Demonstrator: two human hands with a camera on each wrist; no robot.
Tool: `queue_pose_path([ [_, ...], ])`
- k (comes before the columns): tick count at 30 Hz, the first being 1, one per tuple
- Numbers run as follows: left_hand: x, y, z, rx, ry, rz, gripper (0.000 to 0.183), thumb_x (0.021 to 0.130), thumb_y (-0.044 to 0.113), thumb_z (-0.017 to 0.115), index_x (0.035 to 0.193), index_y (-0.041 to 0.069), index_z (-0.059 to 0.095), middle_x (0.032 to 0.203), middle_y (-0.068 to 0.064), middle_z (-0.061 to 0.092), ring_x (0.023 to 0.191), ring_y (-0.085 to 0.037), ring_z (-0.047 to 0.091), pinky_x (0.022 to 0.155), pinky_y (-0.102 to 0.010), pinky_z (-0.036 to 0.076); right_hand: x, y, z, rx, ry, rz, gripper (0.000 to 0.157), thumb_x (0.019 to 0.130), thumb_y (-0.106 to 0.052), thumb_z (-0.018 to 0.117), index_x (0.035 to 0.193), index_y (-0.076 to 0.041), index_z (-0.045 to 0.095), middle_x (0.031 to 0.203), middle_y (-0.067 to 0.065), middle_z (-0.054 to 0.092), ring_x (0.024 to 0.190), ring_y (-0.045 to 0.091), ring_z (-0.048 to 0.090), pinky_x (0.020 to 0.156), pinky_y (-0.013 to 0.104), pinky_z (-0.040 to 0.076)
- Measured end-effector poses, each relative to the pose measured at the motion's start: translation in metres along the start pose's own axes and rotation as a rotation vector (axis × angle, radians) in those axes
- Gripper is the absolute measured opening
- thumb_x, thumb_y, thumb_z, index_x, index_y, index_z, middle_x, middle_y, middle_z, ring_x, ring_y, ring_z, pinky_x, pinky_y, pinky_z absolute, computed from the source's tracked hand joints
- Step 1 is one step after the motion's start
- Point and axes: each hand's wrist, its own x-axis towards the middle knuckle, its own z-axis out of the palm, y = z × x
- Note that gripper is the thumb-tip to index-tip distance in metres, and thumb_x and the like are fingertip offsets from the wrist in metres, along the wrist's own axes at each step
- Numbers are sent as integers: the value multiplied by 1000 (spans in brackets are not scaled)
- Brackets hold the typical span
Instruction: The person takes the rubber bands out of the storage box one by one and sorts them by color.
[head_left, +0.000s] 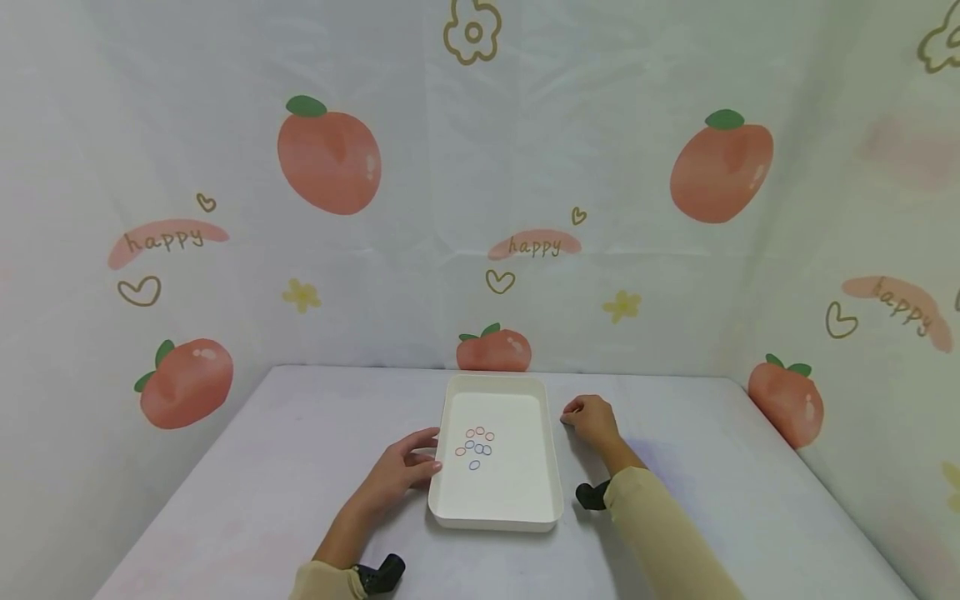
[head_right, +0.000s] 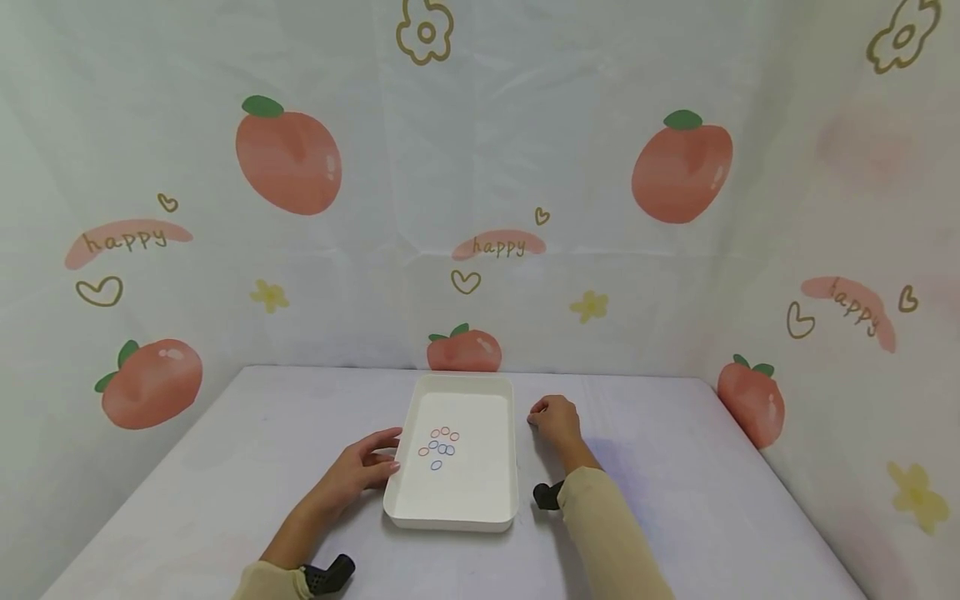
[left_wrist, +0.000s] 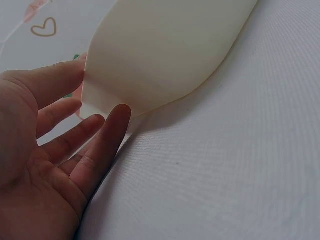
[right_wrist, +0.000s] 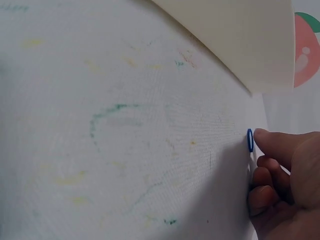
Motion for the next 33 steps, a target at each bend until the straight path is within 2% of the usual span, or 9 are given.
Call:
queue_pose_path([
  [11, -1, 1, 1, 10, 20, -12, 60, 90, 17, 70, 144, 6, 45, 135, -20, 50, 109, -31, 62, 82, -38, 55, -2, -3, -4, 81, -26, -12, 5, 82, -4, 73, 82, 0, 69, 74, 5, 63, 66, 19, 55, 57, 28, 45],
  [23, 0, 0, 1, 7, 14, -6, 60, 90, 17, 70, 144, 6, 45, 135, -21, 50, 108, -31, 62, 82, -38, 55, -12, -20, -17, 185, -45, -48, 6, 87, -8, 71, 88, -2, 70, 81, 4, 65, 74, 20, 56, 61, 29, 47],
  [33, 0, 0, 1, 12, 15, -14, 60, 90, 18, 71, 143, 7, 46, 135, -19, 51, 107, -29, 62, 82, -38, 55, -16, -39, -17, 315, -90, 7, 7, 88, -9, 71, 91, -3, 70, 81, 7, 63, 74, 27, 58, 59, 29, 48],
])
